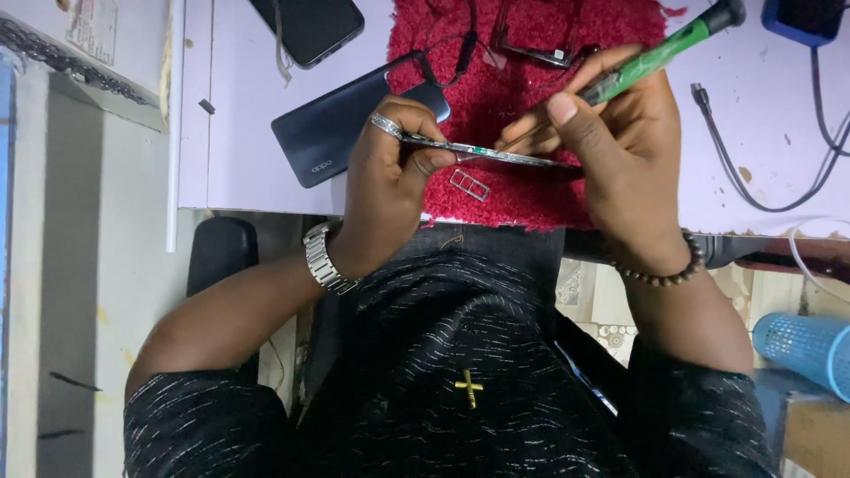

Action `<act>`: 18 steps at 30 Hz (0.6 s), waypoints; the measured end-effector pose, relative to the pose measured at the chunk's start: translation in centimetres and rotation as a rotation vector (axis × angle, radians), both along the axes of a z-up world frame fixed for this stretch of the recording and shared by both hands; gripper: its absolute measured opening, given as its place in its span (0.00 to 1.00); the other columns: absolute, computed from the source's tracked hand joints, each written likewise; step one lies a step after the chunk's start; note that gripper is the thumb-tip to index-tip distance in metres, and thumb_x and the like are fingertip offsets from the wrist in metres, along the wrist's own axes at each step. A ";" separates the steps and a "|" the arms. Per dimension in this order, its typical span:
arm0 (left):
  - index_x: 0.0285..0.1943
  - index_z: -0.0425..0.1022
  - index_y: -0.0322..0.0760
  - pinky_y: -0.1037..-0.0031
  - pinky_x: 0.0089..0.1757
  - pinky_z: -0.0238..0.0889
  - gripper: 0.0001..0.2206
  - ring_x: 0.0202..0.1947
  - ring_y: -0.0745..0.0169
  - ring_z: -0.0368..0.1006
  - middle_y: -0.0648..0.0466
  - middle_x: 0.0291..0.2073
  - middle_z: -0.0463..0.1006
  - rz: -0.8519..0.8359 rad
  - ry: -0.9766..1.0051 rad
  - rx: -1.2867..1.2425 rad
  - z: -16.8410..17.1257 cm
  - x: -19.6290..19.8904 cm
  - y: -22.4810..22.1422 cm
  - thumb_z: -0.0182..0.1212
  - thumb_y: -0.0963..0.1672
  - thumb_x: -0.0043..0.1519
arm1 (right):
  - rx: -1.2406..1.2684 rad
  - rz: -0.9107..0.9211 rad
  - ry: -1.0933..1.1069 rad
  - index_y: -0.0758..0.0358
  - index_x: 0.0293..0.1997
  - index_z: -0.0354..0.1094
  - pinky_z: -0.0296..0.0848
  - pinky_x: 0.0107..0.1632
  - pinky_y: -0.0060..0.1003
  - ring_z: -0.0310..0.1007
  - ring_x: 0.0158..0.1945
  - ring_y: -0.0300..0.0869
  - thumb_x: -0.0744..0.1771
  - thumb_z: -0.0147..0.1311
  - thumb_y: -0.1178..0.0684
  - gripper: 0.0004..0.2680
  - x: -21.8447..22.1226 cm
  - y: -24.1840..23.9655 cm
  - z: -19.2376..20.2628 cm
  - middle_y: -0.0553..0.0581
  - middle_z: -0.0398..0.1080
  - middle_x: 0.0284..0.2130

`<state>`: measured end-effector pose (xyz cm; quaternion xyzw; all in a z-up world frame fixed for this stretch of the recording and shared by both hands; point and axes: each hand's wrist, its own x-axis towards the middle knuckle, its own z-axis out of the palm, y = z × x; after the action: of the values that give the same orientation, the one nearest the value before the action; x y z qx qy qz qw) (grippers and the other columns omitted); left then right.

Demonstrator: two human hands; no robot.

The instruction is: Repairing a smartphone by connecting internal ribbon cables, assembling components, and testing the display.

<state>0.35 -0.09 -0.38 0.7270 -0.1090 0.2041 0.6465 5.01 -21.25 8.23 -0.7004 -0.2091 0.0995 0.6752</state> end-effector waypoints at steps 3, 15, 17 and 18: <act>0.52 0.68 0.37 0.71 0.46 0.69 0.07 0.45 0.59 0.69 0.51 0.45 0.71 0.008 0.013 -0.032 -0.3 0.1 -0.1 0.63 0.41 0.71 | 0.011 0.060 -0.032 0.63 0.57 0.52 0.87 0.50 0.46 0.84 0.49 0.61 0.77 0.46 0.58 0.06 1.3 -0.9 0.1 0.77 0.75 0.45; 0.52 0.68 0.38 0.71 0.48 0.67 0.07 0.46 0.60 0.68 0.52 0.45 0.70 -0.008 0.003 -0.083 0.0 0.1 0.1 0.62 0.43 0.72 | -1.550 -0.090 -0.710 0.63 0.52 0.69 0.71 0.30 0.60 0.78 0.34 0.68 0.75 0.64 0.41 0.15 7.0 -9.0 -3.8 0.66 0.78 0.39; 0.51 0.68 0.37 0.70 0.48 0.67 0.08 0.45 0.59 0.68 0.52 0.45 0.70 -0.007 -0.037 -0.039 1.0 0.1 0.4 0.61 0.44 0.72 | -1.483 -0.120 -0.871 0.63 0.53 0.73 0.71 0.38 0.55 0.75 0.41 0.63 0.73 0.70 0.42 0.15 5.9 -9.0 -2.5 0.65 0.77 0.43; 0.51 0.68 0.37 0.68 0.48 0.66 0.09 0.44 0.58 0.68 0.51 0.45 0.70 -0.008 -0.075 0.006 1.6 0.1 0.6 0.61 0.45 0.72 | -1.410 -0.153 -1.025 0.63 0.55 0.76 0.71 0.47 0.51 0.72 0.49 0.59 0.71 0.76 0.44 0.15 5.5 -8.9 -1.8 0.64 0.76 0.47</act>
<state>0.47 0.49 1.17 0.7204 -0.1368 0.2280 0.6405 10.46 -30.18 6.39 -0.9253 -0.3291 -0.1668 -0.0878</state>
